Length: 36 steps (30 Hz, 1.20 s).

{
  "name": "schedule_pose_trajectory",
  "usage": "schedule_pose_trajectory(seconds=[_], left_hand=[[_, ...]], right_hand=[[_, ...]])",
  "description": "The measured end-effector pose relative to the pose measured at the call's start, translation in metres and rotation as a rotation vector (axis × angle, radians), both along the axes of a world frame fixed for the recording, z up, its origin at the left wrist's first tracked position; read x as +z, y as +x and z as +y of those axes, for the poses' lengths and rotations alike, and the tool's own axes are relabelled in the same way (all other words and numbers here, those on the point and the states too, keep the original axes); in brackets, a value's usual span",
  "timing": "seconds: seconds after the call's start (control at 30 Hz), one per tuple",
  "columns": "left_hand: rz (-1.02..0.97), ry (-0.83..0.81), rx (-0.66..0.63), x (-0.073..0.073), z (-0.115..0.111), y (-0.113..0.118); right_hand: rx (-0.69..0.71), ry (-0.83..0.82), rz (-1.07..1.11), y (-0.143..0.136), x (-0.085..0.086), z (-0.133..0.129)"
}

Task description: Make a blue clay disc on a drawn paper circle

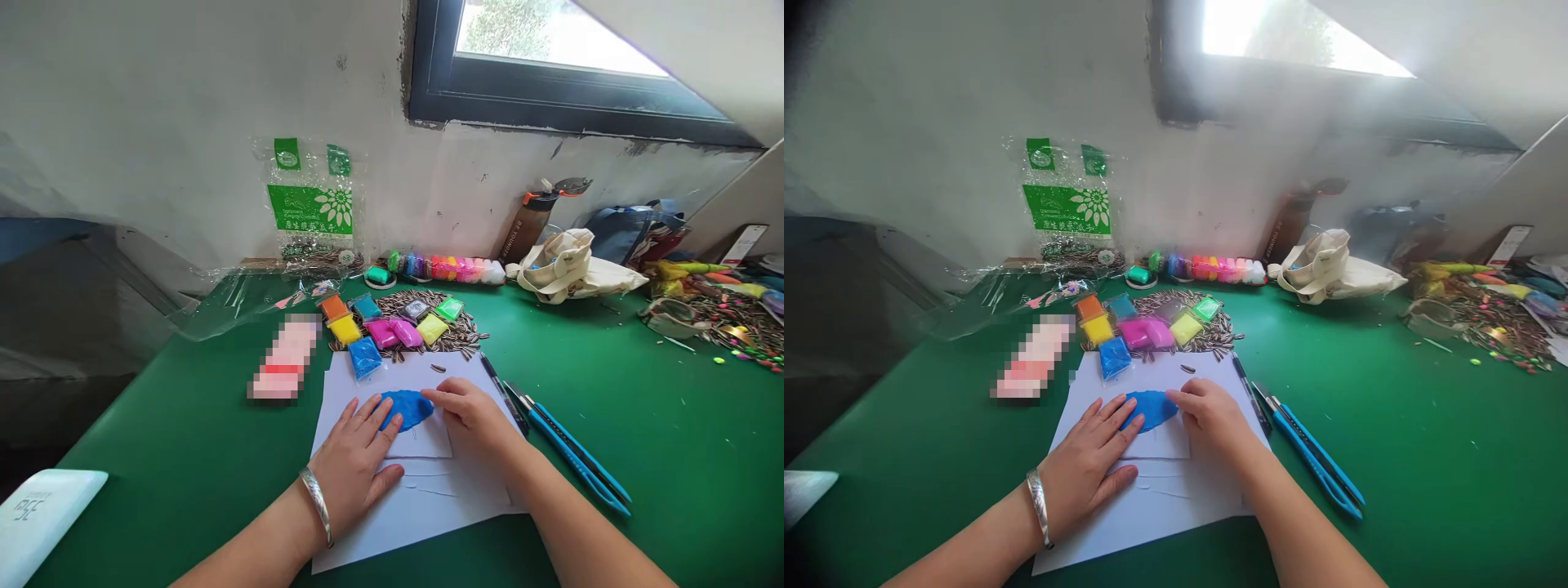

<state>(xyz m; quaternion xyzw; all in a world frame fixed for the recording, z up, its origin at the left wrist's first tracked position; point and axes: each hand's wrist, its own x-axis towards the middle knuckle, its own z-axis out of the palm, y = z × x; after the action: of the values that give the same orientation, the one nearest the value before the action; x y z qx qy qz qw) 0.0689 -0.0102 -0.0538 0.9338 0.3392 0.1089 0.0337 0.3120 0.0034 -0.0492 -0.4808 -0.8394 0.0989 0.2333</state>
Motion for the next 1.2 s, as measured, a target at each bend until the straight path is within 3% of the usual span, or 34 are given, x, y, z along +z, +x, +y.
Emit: schedule_pose_trajectory(seconds=[0.23,0.5,0.73,0.87,1.07,1.2], left_hand=[[0.006,-0.006,0.006,0.001,-0.001,0.000],[0.040,-0.013,-0.001,0.003,0.000,0.000],[0.014,-0.008,-0.001,0.001,0.000,0.000],[0.011,-0.012,-0.004,0.000,0.000,0.000],[0.015,-0.020,-0.007,0.004,0.000,0.000],[0.043,-0.031,-0.004,0.007,0.000,0.000]], right_hand=[[-0.085,-0.018,-0.107,-0.006,0.001,0.000],[0.025,-0.107,0.079,0.001,0.003,-0.005],[-0.242,-0.220,0.116,-0.011,0.004,0.000],[-0.296,-0.226,0.013,-0.019,0.004,0.005],[-0.250,-0.316,0.217,-0.010,0.006,0.007],[-0.107,-0.172,0.296,-0.008,0.009,-0.003]])
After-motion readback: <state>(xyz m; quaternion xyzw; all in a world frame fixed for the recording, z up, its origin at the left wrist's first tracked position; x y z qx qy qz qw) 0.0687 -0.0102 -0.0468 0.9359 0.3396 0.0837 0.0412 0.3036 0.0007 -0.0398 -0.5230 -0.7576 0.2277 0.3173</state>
